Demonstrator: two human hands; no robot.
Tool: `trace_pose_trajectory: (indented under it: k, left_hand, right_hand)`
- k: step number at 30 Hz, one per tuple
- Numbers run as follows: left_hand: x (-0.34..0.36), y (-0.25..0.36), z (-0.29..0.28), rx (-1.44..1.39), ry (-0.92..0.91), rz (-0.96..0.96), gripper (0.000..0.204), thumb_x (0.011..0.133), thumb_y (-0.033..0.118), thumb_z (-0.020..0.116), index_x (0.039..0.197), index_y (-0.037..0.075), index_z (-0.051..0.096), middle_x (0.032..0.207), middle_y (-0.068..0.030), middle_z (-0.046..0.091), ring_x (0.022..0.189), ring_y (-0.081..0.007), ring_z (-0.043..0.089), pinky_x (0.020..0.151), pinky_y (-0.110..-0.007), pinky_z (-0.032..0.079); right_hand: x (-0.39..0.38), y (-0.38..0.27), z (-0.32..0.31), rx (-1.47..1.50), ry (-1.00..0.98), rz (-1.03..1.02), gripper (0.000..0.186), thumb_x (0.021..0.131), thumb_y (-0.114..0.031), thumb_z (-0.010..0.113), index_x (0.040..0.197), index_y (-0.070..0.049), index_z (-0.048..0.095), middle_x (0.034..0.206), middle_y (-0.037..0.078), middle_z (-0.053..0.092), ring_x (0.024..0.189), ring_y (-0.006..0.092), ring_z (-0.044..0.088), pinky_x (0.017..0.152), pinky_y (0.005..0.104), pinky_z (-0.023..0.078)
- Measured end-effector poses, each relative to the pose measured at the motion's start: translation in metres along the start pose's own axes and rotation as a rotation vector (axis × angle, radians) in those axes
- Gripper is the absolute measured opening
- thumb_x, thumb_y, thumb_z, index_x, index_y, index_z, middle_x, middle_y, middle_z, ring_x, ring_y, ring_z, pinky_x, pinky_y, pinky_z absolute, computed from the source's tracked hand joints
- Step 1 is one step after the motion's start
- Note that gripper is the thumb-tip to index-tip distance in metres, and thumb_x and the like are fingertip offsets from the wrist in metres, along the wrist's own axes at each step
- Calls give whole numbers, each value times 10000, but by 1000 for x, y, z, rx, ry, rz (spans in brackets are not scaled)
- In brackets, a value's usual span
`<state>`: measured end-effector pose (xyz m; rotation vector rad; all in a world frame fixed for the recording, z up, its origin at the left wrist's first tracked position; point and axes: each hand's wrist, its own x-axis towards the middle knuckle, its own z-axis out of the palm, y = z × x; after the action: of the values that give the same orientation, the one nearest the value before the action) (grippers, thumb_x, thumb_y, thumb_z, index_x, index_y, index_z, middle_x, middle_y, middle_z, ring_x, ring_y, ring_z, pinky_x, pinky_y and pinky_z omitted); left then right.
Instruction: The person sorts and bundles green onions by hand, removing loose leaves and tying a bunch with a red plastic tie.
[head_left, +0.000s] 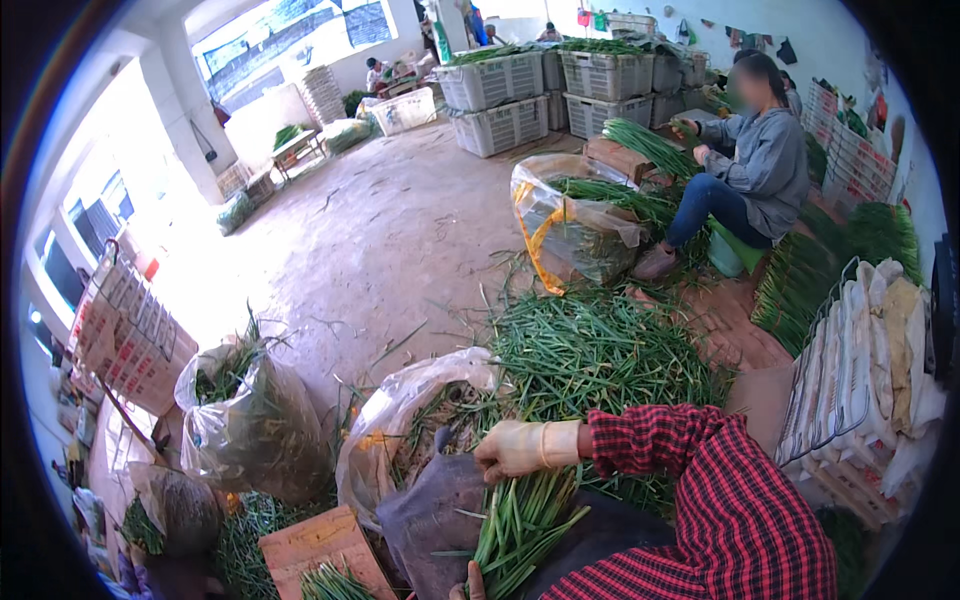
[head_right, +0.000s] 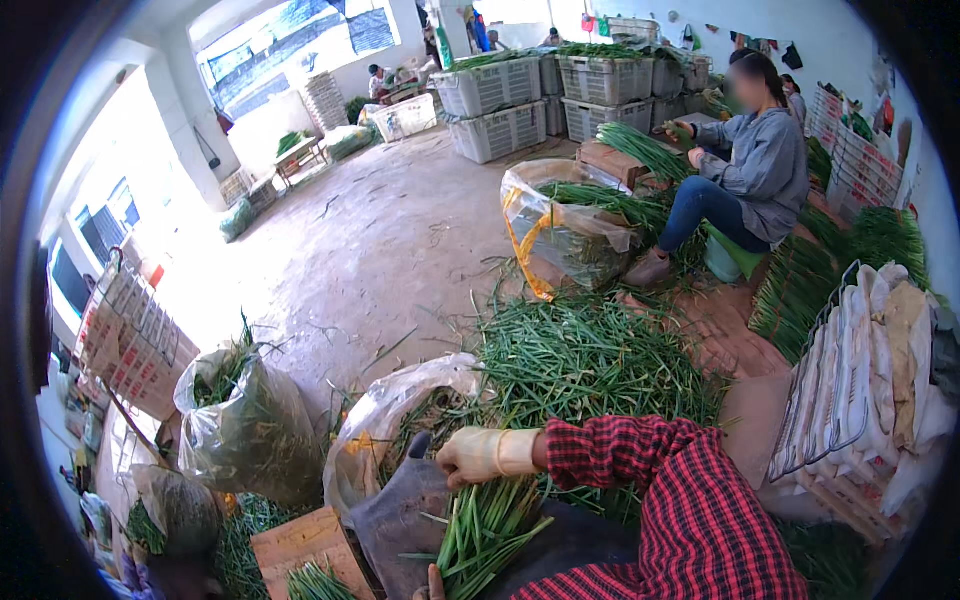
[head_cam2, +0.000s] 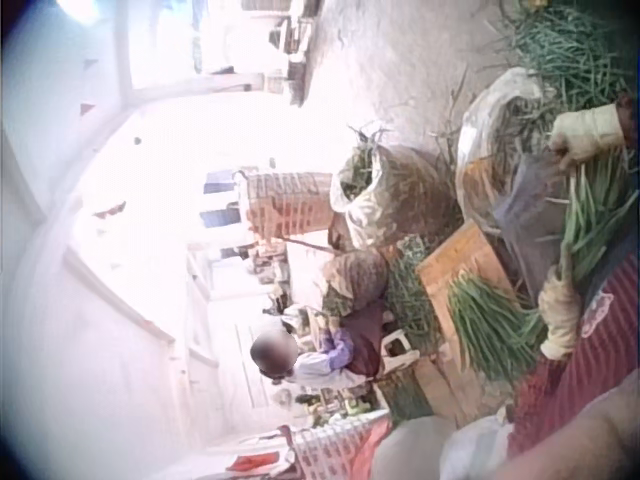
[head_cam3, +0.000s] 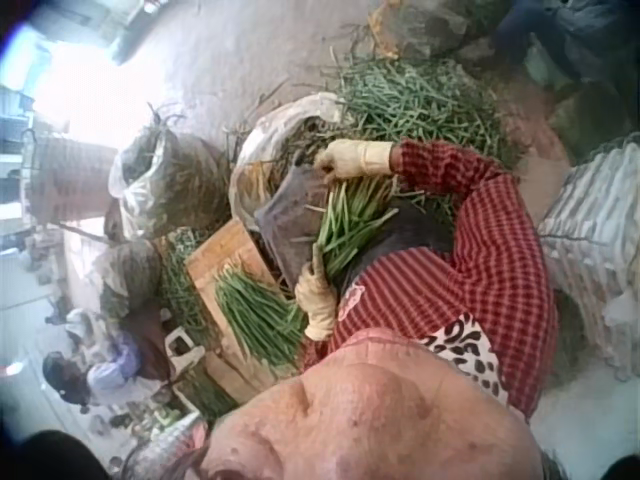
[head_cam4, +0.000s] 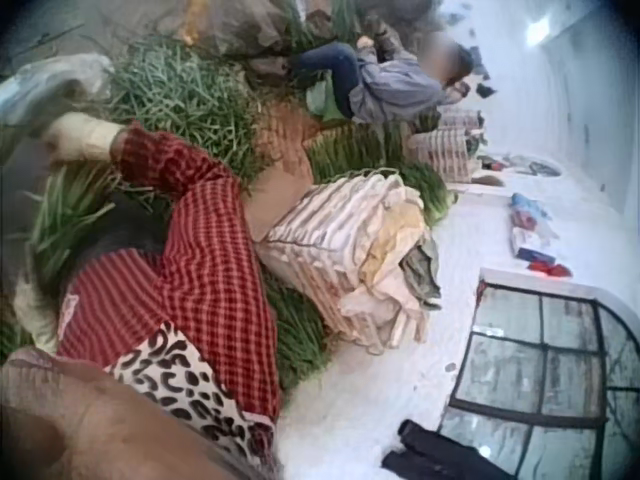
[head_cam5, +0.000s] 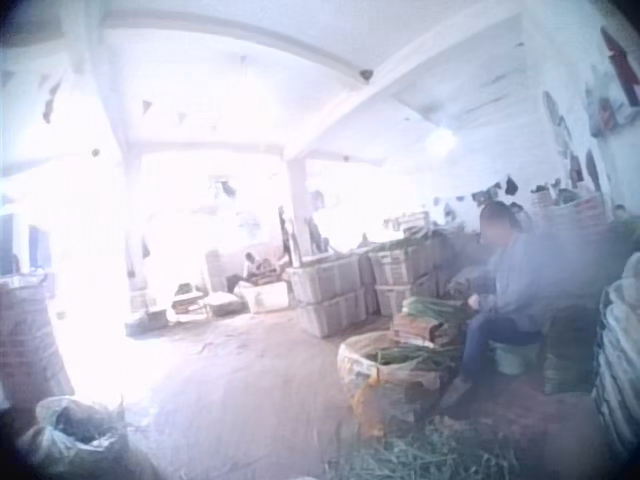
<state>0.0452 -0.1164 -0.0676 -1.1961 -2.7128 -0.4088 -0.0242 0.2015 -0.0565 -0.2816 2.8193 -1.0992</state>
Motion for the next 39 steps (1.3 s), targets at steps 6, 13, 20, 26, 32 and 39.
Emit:
trace_pose_trajectory:
  k: [6, 13, 20, 26, 32, 39]
  left_hand:
    - [-6, -7, 9, -15, -30, -51, 910, 685, -43, 548, 1519, 213, 288, 939, -126, 611, 635, -314, 586, 522, -434, 474]
    - [-10, -16, -8, -1102, -393, -437, 743, 790, -92, 564, 1468, 134, 364, 1093, -169, 646, 895, -338, 661, 776, -381, 542]
    - [-2, -12, -27, -1771, -725, -962, 540, 834, -53, 612, 1346, 60, 485, 1164, -117, 641, 1004, -241, 647, 851, -350, 524]
    - [-1, -7, -23, -1723, -744, -953, 524, 828, -39, 632, 1327, 50, 498, 1153, -116, 645, 1007, -239, 646, 857, -347, 519]
    - [-13, -16, -24, -1725, -818, -995, 509, 823, -24, 652, 1307, 40, 511, 1142, -115, 648, 1010, -237, 645, 864, -345, 514]
    - [-1, 4, -30, -1270, -628, -635, 412, 828, 37, 676, 1226, 9, 575, 1101, -102, 662, 971, -222, 645, 839, -334, 508]
  right_hand:
    - [-30, 84, -70, -756, 303, 909, 415, 876, -446, 632, 1048, -71, 679, 995, 144, 695, 923, 224, 680, 738, 366, 539]
    - [-58, 16, 1, 539, -79, 214, 363, 1003, -352, 498, 1200, -76, 630, 1110, 85, 678, 1037, 153, 638, 915, 323, 504]
    - [-48, -1, -1, 603, -95, 237, 411, 974, -447, 536, 1118, -90, 678, 1033, 45, 670, 970, 139, 593, 832, 305, 472]
    - [-45, 71, 13, 1095, 387, 248, 301, 950, -331, 615, 915, -51, 719, 697, -6, 678, 559, 37, 496, 475, 230, 392]
    - [-43, 39, 39, 260, 127, -24, 428, 950, -428, 552, 1227, -103, 583, 1152, 124, 651, 1000, 277, 653, 894, 359, 505]
    - [-29, 7, 23, 236, 273, 285, 525, 920, -570, 520, 796, -89, 692, 677, 109, 652, 645, 285, 635, 630, 415, 502]
